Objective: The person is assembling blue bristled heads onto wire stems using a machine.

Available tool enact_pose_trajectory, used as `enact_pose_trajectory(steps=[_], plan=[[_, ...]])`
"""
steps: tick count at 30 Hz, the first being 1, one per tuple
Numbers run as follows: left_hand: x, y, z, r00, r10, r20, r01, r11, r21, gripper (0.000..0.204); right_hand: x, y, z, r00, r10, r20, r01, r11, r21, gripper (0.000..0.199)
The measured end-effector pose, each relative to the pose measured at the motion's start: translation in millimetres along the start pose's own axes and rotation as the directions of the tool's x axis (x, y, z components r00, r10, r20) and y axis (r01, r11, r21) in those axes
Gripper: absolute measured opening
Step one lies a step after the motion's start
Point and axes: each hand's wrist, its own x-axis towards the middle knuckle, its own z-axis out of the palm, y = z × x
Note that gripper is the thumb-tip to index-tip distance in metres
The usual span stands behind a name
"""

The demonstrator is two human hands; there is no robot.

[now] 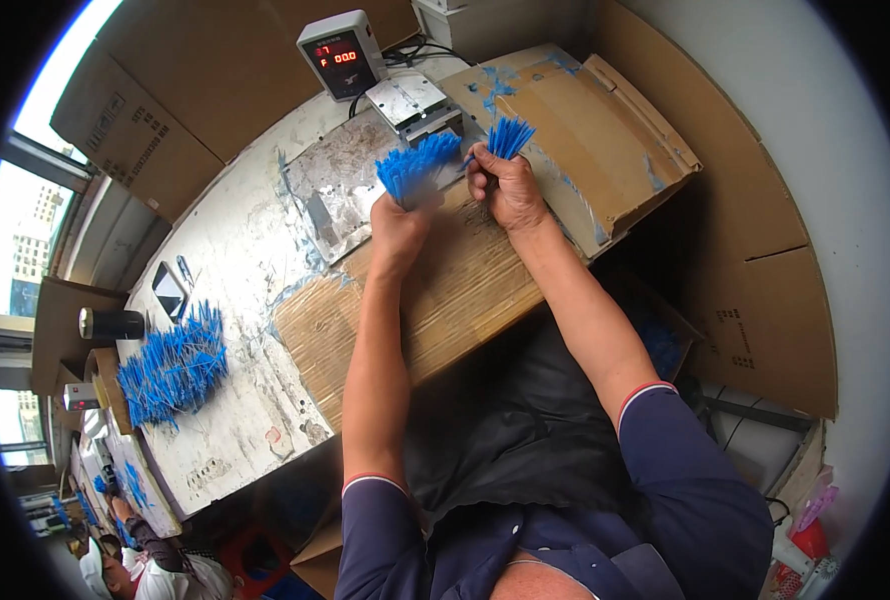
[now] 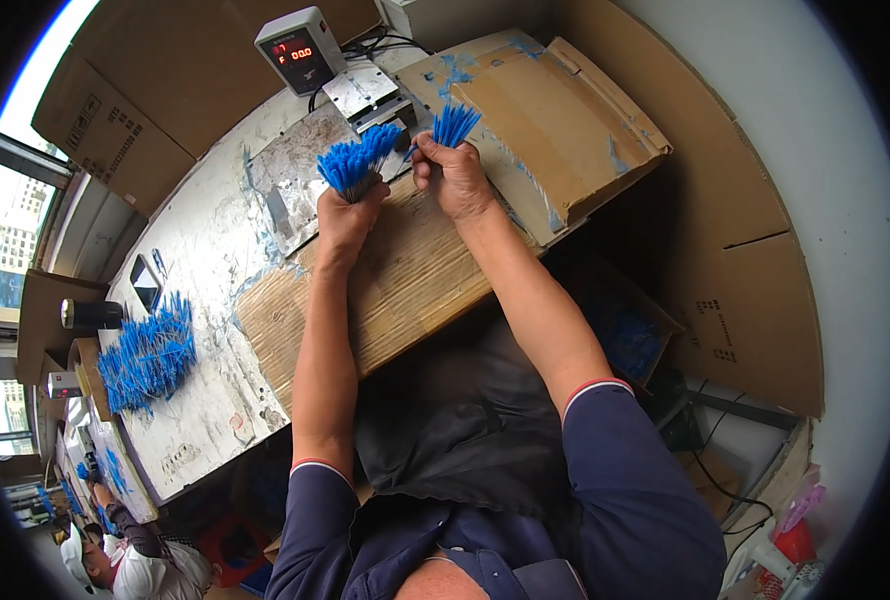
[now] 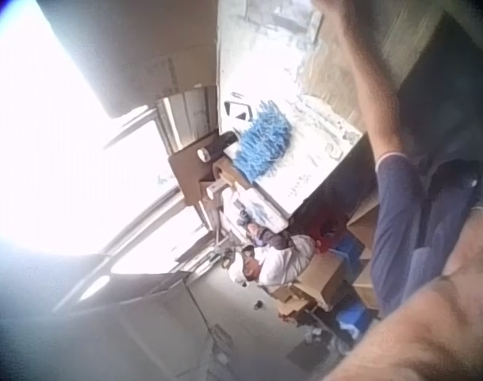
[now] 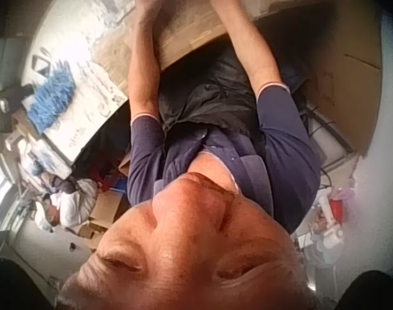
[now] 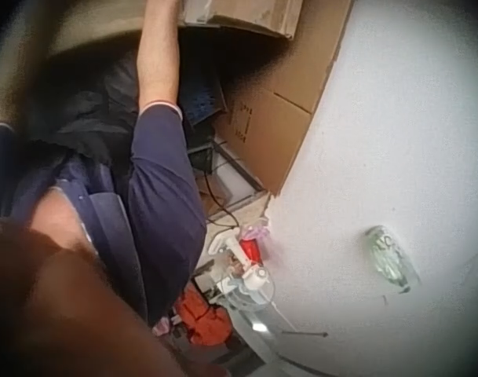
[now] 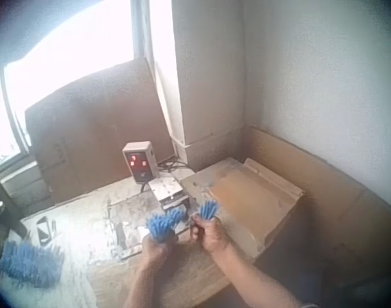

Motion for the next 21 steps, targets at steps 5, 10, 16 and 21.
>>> enact_pose_trajectory(steps=[5,10,16,21], plan=[[-2,1,-5,0.993,-0.107,0.052,0.111,0.99,-0.089,0.011,-3,1,7,1.0,-0.02,-0.02,0.019,0.998,-0.06,0.012],[-4,5,-7,0.987,-0.132,0.095,0.141,0.986,-0.094,0.016,-9,7,19,0.996,-0.084,0.038,0.092,0.943,-0.32,0.01],[-4,-2,-8,0.985,-0.132,0.114,0.146,0.981,-0.13,0.015,-13,8,29,0.996,-0.083,0.032,0.089,0.933,-0.348,0.007],[-8,6,-15,0.995,-0.083,0.061,0.096,0.964,-0.247,0.014,-18,5,38,0.998,-0.043,-0.036,0.031,0.954,-0.297,0.019]])
